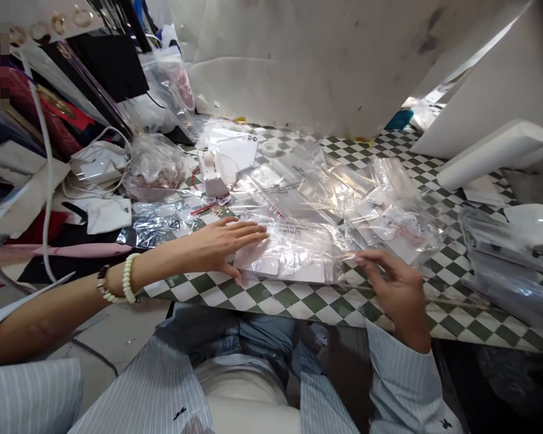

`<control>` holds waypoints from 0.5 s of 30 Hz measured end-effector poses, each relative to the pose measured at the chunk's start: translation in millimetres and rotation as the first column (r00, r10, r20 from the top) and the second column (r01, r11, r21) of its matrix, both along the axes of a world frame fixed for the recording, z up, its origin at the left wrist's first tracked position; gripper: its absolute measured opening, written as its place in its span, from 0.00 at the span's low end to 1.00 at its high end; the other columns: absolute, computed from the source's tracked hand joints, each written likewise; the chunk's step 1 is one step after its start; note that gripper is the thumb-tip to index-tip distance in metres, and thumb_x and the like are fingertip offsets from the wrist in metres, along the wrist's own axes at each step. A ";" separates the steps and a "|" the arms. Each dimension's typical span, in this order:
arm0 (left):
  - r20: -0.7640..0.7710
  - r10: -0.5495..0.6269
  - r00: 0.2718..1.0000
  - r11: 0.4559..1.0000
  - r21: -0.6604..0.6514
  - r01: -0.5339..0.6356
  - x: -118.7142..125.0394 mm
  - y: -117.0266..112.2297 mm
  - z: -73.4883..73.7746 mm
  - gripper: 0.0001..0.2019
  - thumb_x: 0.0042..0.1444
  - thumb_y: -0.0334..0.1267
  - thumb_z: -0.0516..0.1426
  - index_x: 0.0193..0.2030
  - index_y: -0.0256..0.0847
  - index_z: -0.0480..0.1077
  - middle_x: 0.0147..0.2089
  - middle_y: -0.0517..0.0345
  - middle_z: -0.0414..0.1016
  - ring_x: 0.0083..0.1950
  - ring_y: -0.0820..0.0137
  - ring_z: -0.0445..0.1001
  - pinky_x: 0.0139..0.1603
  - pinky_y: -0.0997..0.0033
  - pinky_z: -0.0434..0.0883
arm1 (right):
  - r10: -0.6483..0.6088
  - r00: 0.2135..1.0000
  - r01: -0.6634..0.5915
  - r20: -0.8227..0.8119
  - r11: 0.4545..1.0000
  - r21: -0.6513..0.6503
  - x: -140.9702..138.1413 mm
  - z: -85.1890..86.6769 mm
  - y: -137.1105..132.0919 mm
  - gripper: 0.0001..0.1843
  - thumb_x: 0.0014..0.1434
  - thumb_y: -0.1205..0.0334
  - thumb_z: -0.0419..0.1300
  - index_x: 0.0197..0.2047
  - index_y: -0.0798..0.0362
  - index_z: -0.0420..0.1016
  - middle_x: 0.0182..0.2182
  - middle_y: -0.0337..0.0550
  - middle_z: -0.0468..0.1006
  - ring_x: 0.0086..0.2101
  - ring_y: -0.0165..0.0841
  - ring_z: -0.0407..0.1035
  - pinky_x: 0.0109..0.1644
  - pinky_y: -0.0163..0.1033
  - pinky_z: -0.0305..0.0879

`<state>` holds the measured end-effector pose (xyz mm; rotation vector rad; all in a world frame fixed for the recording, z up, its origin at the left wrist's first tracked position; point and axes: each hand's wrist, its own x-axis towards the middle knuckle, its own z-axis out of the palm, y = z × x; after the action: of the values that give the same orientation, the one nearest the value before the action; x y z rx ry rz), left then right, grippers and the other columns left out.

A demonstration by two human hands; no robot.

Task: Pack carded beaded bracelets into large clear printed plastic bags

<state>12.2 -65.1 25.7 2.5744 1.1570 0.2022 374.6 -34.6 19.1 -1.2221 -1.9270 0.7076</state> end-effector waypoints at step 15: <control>0.413 0.272 0.869 0.962 -0.141 -0.234 2.0 50.7 -26.2 0.20 0.67 0.38 0.50 0.64 0.37 0.64 0.60 0.53 0.74 0.62 0.63 0.73 0.60 0.67 0.73 | -0.356 0.924 0.355 -0.137 0.934 -0.034 -35.6 17.1 78.4 0.16 0.66 0.52 0.58 0.44 0.57 0.75 0.33 0.47 0.81 0.32 0.32 0.76 0.29 0.33 0.66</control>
<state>14.3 -14.4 -0.5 2.1383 1.2865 0.7243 339.0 43.8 36.2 -1.4383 -1.5309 0.5911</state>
